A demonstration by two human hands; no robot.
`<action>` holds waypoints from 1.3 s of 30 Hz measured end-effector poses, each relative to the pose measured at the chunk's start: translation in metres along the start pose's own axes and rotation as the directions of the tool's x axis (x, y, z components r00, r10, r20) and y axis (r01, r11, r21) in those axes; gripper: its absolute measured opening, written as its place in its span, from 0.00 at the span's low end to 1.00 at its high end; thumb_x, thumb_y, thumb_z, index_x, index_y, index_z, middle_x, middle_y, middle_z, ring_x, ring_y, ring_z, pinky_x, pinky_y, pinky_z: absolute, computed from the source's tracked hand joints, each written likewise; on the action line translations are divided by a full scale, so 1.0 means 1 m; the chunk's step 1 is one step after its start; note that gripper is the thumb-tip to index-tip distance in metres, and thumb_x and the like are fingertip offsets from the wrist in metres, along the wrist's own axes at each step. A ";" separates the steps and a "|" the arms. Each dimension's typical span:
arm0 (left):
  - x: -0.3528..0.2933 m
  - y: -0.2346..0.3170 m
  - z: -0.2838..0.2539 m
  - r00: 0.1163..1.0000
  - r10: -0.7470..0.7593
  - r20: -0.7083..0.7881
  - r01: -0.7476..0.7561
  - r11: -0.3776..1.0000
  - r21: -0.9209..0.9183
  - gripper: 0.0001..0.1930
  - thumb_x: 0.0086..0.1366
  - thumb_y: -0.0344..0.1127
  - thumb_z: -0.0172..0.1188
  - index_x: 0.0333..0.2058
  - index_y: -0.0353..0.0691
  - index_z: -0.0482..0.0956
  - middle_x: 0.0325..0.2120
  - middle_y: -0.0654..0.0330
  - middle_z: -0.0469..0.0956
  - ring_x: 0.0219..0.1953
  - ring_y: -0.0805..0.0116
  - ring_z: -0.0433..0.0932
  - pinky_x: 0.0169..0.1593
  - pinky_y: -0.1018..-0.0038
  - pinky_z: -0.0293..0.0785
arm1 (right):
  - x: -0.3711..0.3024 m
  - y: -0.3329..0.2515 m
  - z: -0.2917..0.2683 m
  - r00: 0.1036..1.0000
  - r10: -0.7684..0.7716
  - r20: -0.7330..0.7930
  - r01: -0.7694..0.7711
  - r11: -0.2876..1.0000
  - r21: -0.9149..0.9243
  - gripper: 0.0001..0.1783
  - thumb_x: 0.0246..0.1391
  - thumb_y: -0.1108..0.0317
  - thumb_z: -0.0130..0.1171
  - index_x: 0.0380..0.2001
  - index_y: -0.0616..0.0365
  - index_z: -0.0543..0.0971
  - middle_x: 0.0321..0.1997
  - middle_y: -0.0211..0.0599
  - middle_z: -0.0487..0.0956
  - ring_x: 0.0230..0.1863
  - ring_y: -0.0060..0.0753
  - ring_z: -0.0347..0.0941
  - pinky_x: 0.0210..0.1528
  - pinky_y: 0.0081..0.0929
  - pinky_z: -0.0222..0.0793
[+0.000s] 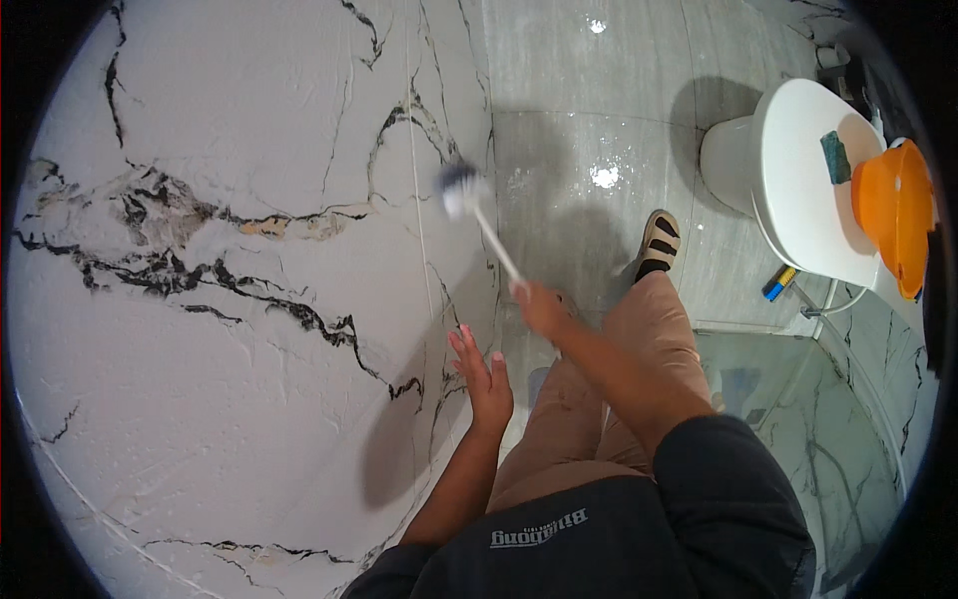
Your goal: Cleaning bathroom wall and floor tiles using a brush, sponge, and water.
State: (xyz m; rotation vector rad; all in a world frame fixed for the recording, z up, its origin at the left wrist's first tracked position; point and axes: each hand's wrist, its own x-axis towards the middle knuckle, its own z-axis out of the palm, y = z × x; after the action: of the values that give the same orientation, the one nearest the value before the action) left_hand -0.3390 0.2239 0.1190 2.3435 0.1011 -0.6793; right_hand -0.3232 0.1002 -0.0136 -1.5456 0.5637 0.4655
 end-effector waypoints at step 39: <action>-0.026 -0.027 -0.034 0.997 0.046 0.068 -0.048 0.998 0.041 0.33 0.66 0.33 0.44 0.66 0.36 0.41 0.66 0.37 0.32 0.69 0.44 0.29 0.64 0.45 0.22 | -0.006 0.022 0.039 0.988 0.149 -0.034 -0.150 0.989 -0.014 0.27 0.63 0.49 0.39 0.35 0.64 0.75 0.29 0.53 0.76 0.33 0.55 0.72 0.36 0.44 0.65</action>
State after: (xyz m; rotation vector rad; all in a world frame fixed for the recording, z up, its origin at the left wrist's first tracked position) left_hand -0.3528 0.2690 0.1366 2.3537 0.0013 -0.7432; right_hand -0.3391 0.1391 -0.0295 -1.5357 0.7061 0.5606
